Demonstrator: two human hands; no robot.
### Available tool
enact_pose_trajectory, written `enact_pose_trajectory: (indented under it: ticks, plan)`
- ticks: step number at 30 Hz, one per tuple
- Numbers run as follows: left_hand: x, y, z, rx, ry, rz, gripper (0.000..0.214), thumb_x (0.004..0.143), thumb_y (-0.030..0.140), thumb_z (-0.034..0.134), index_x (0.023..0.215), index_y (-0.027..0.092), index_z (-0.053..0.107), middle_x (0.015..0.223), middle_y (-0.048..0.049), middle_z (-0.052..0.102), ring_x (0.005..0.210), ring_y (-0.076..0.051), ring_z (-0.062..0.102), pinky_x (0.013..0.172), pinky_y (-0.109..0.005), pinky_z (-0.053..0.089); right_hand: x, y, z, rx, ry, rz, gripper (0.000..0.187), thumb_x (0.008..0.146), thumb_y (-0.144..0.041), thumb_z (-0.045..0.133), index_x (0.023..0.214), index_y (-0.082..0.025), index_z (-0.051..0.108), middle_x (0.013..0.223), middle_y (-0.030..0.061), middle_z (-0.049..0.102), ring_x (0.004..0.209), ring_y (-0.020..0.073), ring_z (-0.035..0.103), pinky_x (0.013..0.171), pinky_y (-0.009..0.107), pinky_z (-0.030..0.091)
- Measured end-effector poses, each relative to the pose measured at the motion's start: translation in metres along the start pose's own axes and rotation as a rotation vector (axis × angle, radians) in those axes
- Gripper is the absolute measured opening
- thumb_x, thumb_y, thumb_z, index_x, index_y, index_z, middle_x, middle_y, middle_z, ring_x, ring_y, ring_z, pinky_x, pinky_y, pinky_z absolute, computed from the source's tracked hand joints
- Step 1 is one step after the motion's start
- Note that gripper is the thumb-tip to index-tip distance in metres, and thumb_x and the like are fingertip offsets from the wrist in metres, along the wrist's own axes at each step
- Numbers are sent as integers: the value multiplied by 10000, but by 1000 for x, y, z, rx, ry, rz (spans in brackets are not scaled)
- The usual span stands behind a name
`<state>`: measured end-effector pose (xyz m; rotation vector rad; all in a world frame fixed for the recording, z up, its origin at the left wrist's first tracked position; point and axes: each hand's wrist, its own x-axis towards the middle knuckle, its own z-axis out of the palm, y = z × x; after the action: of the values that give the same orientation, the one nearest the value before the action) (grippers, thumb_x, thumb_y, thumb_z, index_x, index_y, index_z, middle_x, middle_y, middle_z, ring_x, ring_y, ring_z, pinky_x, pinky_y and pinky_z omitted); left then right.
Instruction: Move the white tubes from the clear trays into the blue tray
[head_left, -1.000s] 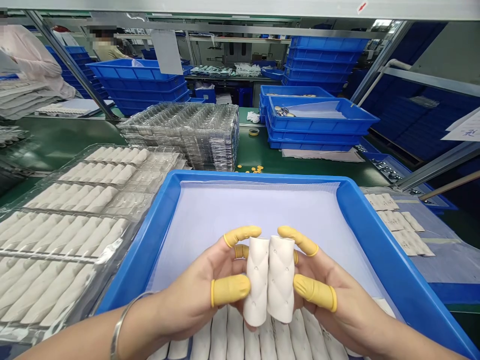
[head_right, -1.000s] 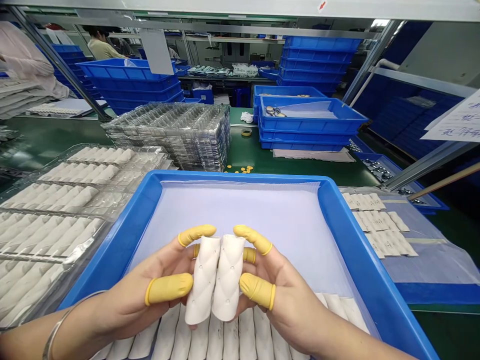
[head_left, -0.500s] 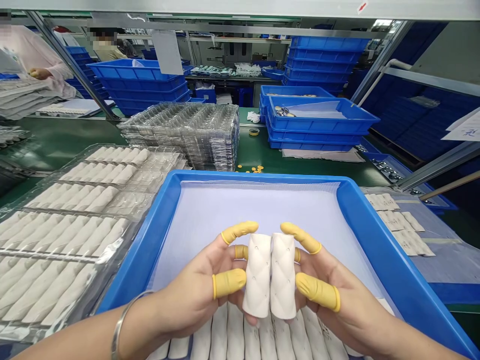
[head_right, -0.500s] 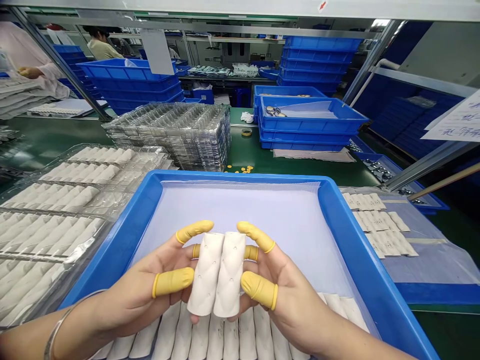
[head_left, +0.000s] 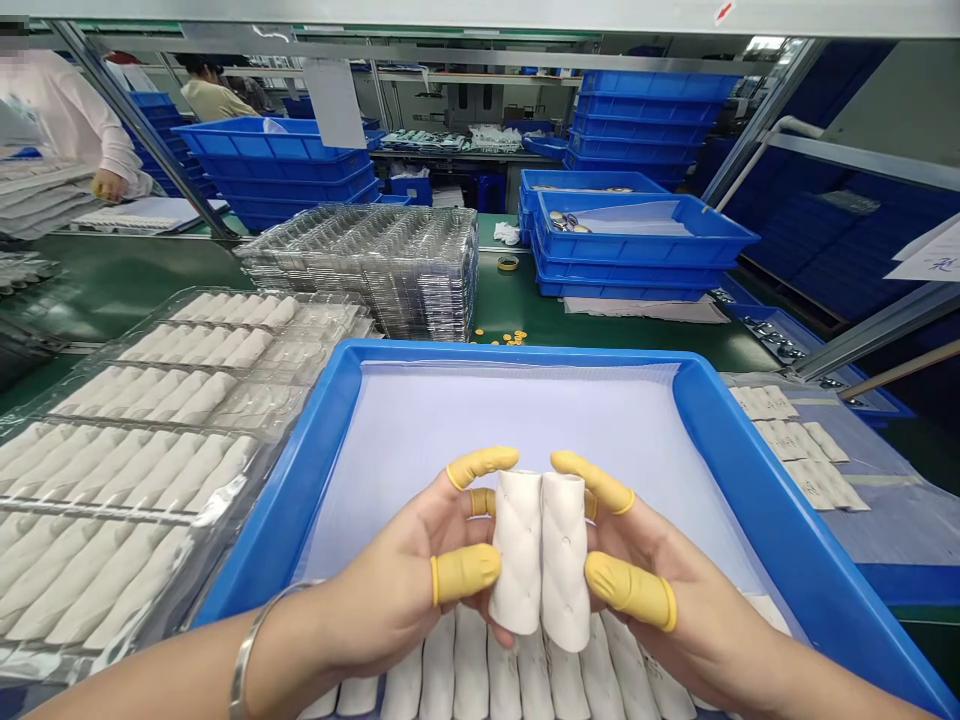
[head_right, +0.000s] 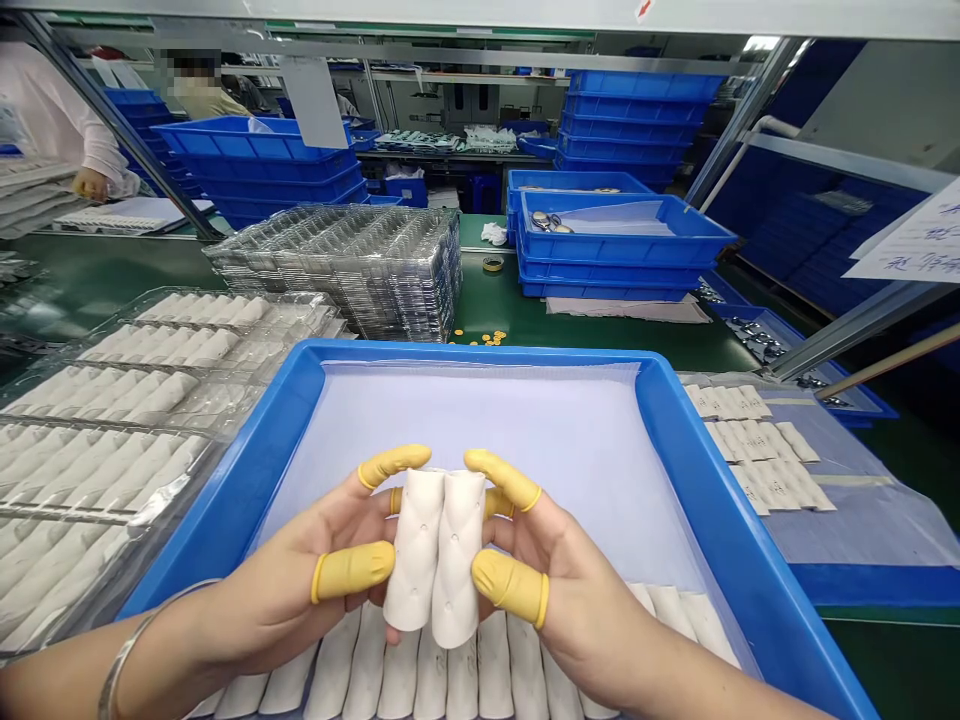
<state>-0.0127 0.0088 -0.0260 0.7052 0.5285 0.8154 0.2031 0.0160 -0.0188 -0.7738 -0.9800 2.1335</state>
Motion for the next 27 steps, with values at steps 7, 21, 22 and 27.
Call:
enact_pose_trajectory:
  ticks: [7, 21, 22, 27]
  plan:
    - [-1, 2, 2, -59, 7, -3, 476, 864, 141, 590, 1279, 332, 454, 1020, -42, 607, 764, -145, 661, 622, -271, 558, 0, -2, 2, 73, 20, -15, 430, 896, -296, 756, 1254, -436, 564, 1026, -22, 630, 837, 149, 604, 696, 235, 504]
    - [0, -7, 0, 58, 53, 24, 657, 714, 244, 795, 1273, 338, 462, 1052, -55, 531, 952, -204, 556, 597, -252, 541, -1, 5, 1, -49, 39, -62, 492, 828, -378, 817, 1256, -413, 576, 1273, -3, 545, 1211, 237, 469, 1014, 379, 409]
    - [0, -6, 0, 57, 51, 30, 641, 738, 239, 773, 1287, 338, 457, 1060, -56, 541, 946, -199, 561, 621, -267, 540, -2, 5, 0, -53, 33, -58, 483, 847, -374, 800, 1267, -414, 565, 1277, 0, 542, 1210, 242, 473, 1012, 390, 416]
    - [-2, -7, -2, 150, 35, 80, 506, 826, 273, 691, 1293, 310, 500, 1130, -48, 597, 1051, -201, 567, 905, -360, 468, -4, 9, -1, -121, 30, -104, 470, 878, -393, 763, 1289, -407, 533, 1294, 19, 533, 1212, 260, 476, 983, 408, 458]
